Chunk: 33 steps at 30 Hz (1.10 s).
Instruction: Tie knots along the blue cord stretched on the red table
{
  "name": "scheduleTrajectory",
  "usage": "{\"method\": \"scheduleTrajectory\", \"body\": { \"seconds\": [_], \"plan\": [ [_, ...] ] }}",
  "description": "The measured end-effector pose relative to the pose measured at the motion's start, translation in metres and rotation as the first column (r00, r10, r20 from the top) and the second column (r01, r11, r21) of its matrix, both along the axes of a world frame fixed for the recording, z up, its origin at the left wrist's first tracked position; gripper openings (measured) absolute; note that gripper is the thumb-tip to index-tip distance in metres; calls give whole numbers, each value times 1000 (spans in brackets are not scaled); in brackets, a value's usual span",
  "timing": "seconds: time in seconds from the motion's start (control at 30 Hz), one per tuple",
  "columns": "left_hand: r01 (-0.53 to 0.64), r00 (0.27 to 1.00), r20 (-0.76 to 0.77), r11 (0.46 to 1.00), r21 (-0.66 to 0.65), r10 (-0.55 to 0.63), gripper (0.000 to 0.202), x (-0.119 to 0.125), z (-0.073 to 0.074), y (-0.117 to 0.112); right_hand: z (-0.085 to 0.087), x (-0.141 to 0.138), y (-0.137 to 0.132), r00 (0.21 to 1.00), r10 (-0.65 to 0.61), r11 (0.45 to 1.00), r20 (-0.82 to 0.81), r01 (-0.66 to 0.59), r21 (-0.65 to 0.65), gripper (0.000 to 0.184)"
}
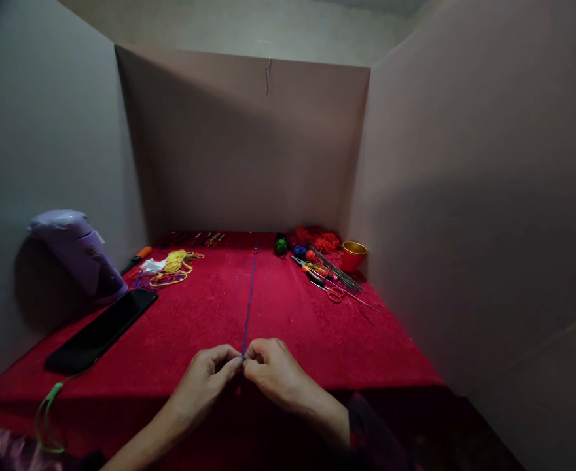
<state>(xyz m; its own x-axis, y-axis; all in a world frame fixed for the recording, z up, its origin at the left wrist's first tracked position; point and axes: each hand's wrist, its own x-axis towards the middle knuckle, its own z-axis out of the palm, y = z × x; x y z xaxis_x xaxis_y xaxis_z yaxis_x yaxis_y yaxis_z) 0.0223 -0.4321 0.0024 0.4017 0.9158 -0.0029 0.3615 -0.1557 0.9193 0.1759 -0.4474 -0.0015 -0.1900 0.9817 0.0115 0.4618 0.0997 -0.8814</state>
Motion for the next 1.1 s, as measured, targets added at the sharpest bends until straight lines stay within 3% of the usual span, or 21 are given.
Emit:
{"method": "scheduleTrajectory", "body": {
  "seconds": [0.13, 0.33, 0.53, 0.7, 0.8, 0.97, 1.03, 1.1],
  "plan": [
    [33, 996, -82, 999, 25, -30, 19, -2, 4, 4, 7, 2, -9, 979, -3, 988, 202, -29, 153, 11],
    [38, 993, -115, 999, 7, -37, 17, -1, 4, 6, 12, 3, -21, 938, -26, 977, 347, -50, 209, 16],
    [-45, 999, 24, 998, -38, 46, 14, 5, -3, 4, 7, -3, -40, 887, -198, 953, 418, 74, 294, 15],
    [-61, 967, 229, 973, -222, 113, 14, 10, -3, -2, -4, -19, -54, 894, -236, 936, 381, 104, 337, 16],
    [-49, 932, 326, 946, -320, 158, 19, 13, -1, -4, -17, -26, -55, 890, -291, 896, 352, 125, 425, 18],
    [8, 923, 354, 911, -413, 152, 31, 15, -3, -5, -38, -33, -53, 800, -463, 727, 383, 94, 681, 22],
    [12, 922, 358, 914, -406, 147, 34, 14, -2, -6, -35, -30, -54, 803, -451, 714, 389, 63, 697, 25],
    [5, 926, 348, 916, -401, 147, 36, 12, 0, -7, -23, -24, -56, 857, -376, 760, 351, 69, 646, 25]
  ]
}}
